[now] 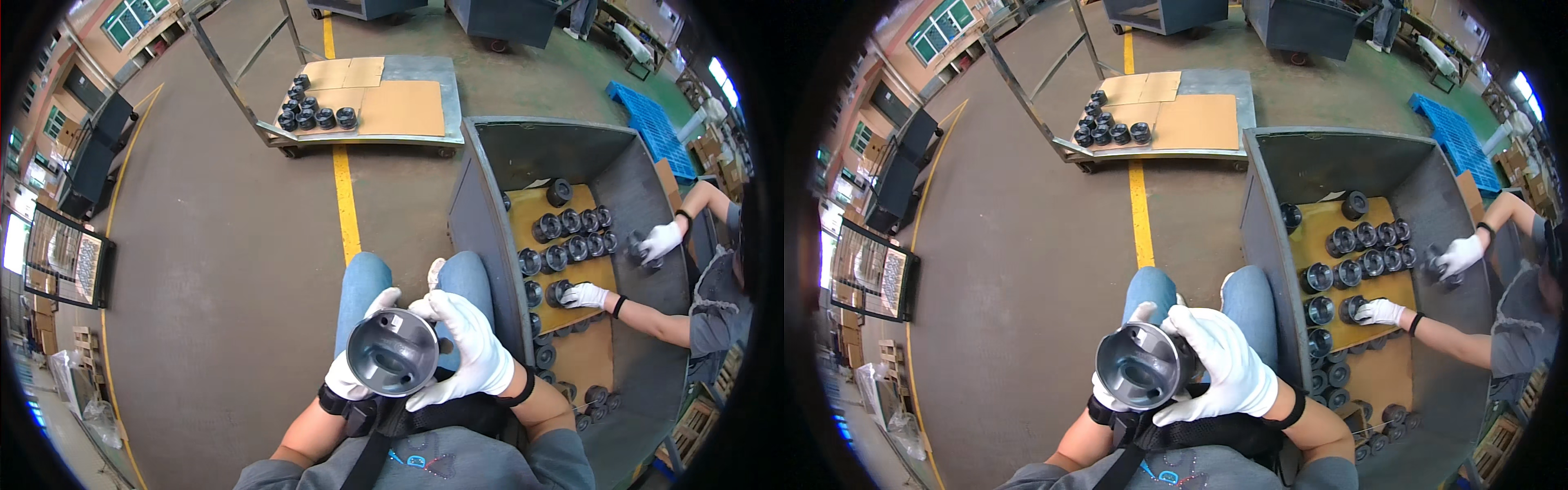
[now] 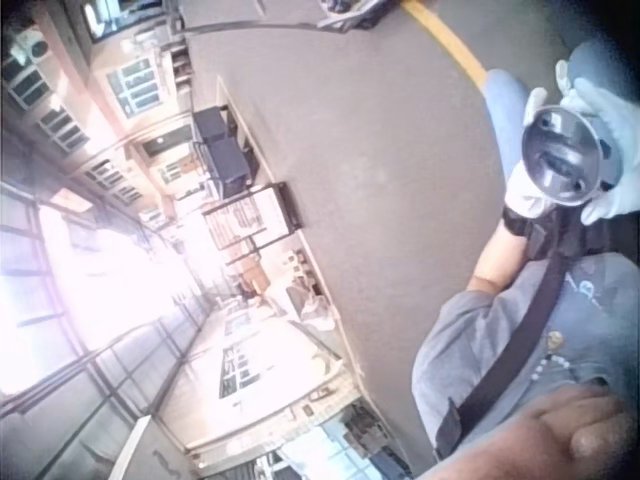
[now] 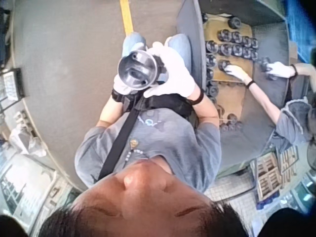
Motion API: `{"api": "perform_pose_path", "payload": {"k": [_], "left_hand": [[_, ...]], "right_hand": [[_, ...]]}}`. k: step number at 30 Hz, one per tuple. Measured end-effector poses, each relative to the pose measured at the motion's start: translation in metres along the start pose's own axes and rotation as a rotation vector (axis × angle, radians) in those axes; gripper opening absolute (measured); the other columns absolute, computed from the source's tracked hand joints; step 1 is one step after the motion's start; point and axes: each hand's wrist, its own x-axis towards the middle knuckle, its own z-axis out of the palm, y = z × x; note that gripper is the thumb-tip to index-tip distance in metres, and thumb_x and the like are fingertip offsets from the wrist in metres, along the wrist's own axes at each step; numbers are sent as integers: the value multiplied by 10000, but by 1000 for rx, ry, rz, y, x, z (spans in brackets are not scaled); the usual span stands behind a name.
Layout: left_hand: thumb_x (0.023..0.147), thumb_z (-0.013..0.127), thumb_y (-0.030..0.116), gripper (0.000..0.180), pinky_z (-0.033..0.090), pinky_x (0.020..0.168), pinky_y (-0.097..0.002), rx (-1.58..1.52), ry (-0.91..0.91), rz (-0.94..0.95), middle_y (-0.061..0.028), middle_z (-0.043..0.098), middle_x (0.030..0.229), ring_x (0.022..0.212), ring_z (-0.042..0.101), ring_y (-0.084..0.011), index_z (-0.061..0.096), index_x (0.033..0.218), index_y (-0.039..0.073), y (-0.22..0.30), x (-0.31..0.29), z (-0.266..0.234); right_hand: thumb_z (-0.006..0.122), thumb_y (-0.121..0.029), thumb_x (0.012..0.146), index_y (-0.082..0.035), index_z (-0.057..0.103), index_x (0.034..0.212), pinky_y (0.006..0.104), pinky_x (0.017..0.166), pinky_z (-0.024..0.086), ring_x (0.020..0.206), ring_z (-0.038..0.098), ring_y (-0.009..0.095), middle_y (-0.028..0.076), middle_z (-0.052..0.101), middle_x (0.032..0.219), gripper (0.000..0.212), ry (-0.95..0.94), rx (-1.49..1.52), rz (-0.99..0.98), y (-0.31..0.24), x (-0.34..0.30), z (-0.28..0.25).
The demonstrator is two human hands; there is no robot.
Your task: Inspecting engine pistons for quality and sorting them into a metal storage bin.
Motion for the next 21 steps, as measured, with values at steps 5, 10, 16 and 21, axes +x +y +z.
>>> {"api": "perform_pose_path", "payload": {"k": [5, 10, 16, 21], "left_hand": [[774, 862, 229, 1116, 422, 1125, -552, 311, -69, 23, -240, 319, 1572, 1421, 411, -391, 121, 1608, 213, 7, -2, -3], [656, 934, 156, 1264, 361, 1168, -535, 531, -88, 172, -251, 288, 1588, 1444, 375, -397, 101, 1605, 207, 10, -1, 1], [643, 950, 125, 1244, 278, 1209, -473, 776, -139, 316, -181, 299, 1604, 1476, 329, -320, 150, 1596, 120, 16, 5, 14], [706, 890, 66, 1289, 306, 1193, -495, 684, -91, 75, -218, 197, 1638, 1501, 270, -357, -18, 1617, 150, 12, 15, 25]], "right_hand": [[931, -539, 586, 64, 338, 1501, 467, 942, 497, 1045, 638, 397, 236, 607, 1214, 1245, -37, 15, 86, -2, -7, 1], [945, -491, 583, 47, 358, 1489, 468, 947, 509, 1088, 631, 422, 261, 580, 1268, 1206, -98, -5, 54, -5, 6, 1], [930, -494, 608, 52, 426, 1445, 455, 955, 515, 1086, 629, 414, 250, 584, 1254, 1119, -167, -191, 129, -8, 10, -15], [911, -381, 645, 14, 405, 1481, 433, 931, 523, 1043, 631, 358, 205, 594, 1194, 1054, -76, -175, 303, -12, 8, -32]]}}
